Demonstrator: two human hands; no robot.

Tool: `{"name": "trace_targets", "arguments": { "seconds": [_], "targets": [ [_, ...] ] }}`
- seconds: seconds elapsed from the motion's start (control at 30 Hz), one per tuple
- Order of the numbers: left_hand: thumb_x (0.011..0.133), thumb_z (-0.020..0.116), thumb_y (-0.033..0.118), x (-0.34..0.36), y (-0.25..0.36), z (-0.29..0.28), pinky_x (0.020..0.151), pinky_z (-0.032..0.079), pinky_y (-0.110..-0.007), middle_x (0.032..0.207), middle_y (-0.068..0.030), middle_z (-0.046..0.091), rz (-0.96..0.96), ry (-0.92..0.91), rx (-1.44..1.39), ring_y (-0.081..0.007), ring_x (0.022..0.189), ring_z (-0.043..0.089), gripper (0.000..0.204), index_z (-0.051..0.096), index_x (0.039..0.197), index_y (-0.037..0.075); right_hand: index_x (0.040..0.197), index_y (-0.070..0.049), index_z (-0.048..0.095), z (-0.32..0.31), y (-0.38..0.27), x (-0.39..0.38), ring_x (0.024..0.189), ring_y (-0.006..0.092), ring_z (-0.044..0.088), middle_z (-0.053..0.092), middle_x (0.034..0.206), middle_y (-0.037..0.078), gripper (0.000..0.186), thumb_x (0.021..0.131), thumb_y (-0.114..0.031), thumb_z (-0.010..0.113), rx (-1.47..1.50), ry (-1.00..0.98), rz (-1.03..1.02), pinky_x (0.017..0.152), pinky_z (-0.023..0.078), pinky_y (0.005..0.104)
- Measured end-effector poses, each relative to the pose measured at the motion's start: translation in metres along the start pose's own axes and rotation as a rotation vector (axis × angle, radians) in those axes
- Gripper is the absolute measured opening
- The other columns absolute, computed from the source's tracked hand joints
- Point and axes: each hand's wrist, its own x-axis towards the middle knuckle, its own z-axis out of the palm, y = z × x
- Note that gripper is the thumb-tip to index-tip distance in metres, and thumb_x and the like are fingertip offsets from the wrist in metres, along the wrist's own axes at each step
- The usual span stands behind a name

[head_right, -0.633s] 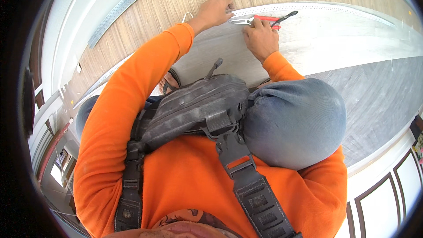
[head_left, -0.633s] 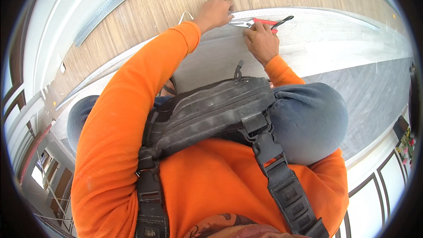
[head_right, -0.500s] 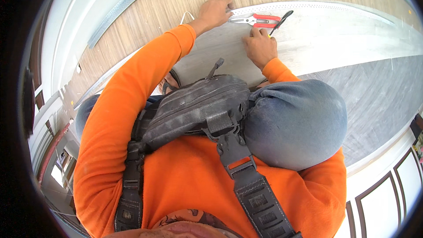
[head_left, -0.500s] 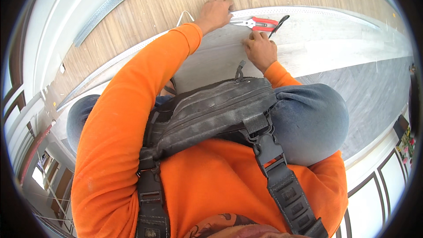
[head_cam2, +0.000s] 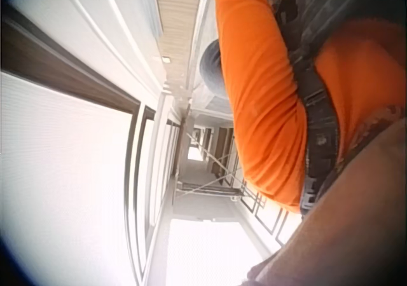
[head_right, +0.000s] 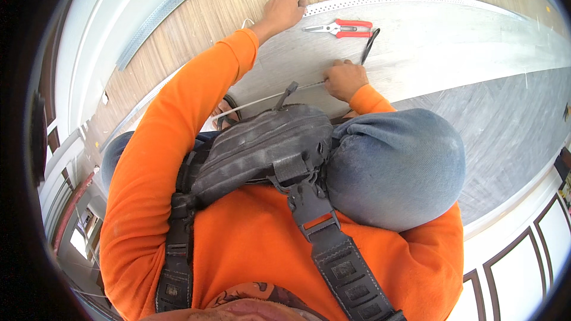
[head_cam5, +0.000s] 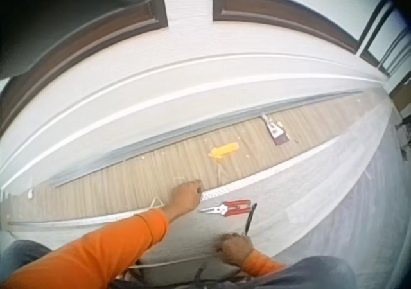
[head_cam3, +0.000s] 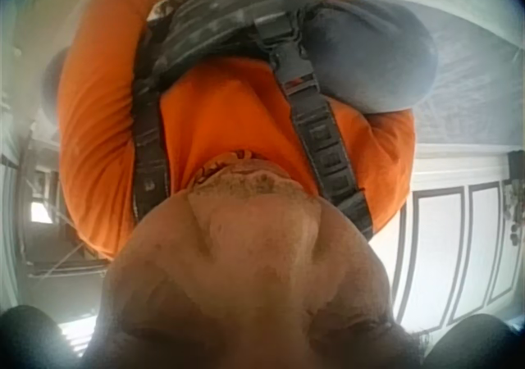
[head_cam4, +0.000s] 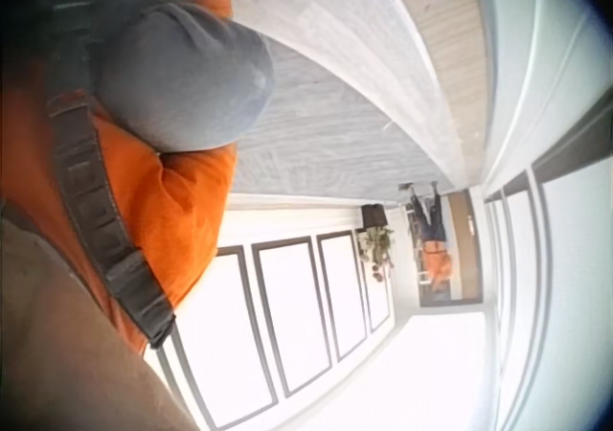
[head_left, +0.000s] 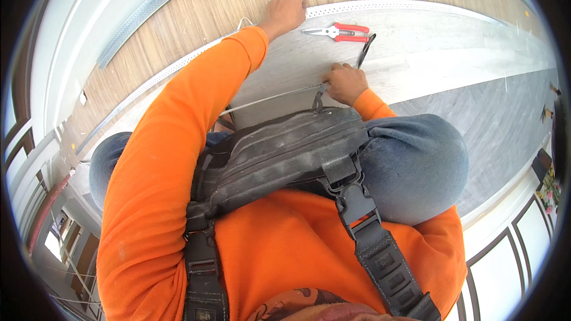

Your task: The person measures a perforated metal strip on the floor using a tape measure, marks it, and cuts it to length with pliers. The person then picks up the cut strip and moves it toward a nearby scaffold.

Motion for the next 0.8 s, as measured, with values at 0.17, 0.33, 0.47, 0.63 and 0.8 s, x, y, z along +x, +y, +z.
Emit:
{"name": "trace_targets", "arguments": {
  "seconds": [0.17, 0.33, 0.47, 0.63, 0.8],
  "targets": [
    [0.090, 0.064, 0.015, 0.004, -0.014, 0.001, 0.088, 0.055, -0.044, 0.107, -0.0131, 0.075, -0.035, -0.062, -0.116, -0.0326, 0.104, 0.070, 0.021, 0.074, 0.108, 0.011, 0.100, -0.021, 0.080, -0.016, 0.011, -0.003, 0.105, 0.0308, 0.069, 0.075, 0.106, 0.007, 0.023, 0.090, -0.031, 0.061, 0.070, -0.190, 0.044, 0.087, 0.056, 0.0474],
    [0.092, 0.067, 0.019, 0.006, -0.009, -0.006, 0.091, 0.055, -0.043, 0.111, -0.0124, 0.075, -0.051, -0.128, -0.110, -0.0304, 0.104, 0.070, 0.023, 0.074, 0.111, 0.010, 0.099, -0.022, 0.080, -0.019, 0.033, -0.018, 0.100, 0.0305, 0.071, 0.076, 0.100, 0.006, 0.024, 0.090, -0.032, 0.060, 0.029, -0.033, 0.064, 0.085, 0.056, 0.0470],
    [0.090, 0.068, 0.018, 0.007, -0.001, -0.007, 0.092, 0.055, -0.044, 0.112, -0.0126, 0.075, -0.015, -0.074, -0.008, -0.0308, 0.105, 0.070, 0.027, 0.074, 0.115, 0.010, 0.097, -0.023, 0.079, -0.045, 0.059, -0.021, 0.094, 0.0324, 0.072, 0.076, 0.094, 0.007, 0.025, 0.090, -0.035, 0.059, 0.006, -0.118, 0.085, 0.083, 0.056, 0.0472],
    [0.085, 0.072, 0.013, -0.021, -0.036, -0.041, 0.101, 0.052, -0.048, 0.127, -0.0161, 0.067, 0.165, 0.040, 0.229, -0.0377, 0.120, 0.062, 0.048, 0.064, 0.132, 0.010, 0.086, -0.017, 0.077, -0.055, 0.073, 0.010, 0.089, 0.0352, 0.072, 0.075, 0.090, 0.013, 0.034, 0.091, -0.043, 0.056, -0.089, -0.244, 0.032, 0.081, 0.056, 0.0490],
    [0.097, 0.060, 0.029, -0.084, -0.165, -0.179, 0.080, 0.057, -0.047, 0.103, -0.0119, 0.074, -0.043, -0.670, 0.421, -0.0295, 0.089, 0.072, 0.031, 0.069, 0.119, 0.009, 0.088, -0.017, 0.081, -0.064, 0.104, 0.019, 0.088, 0.0346, 0.072, 0.076, 0.087, 0.012, 0.028, 0.079, -0.038, 0.066, 0.049, -0.323, 0.061, 0.081, 0.055, 0.0461]
  ]
}}
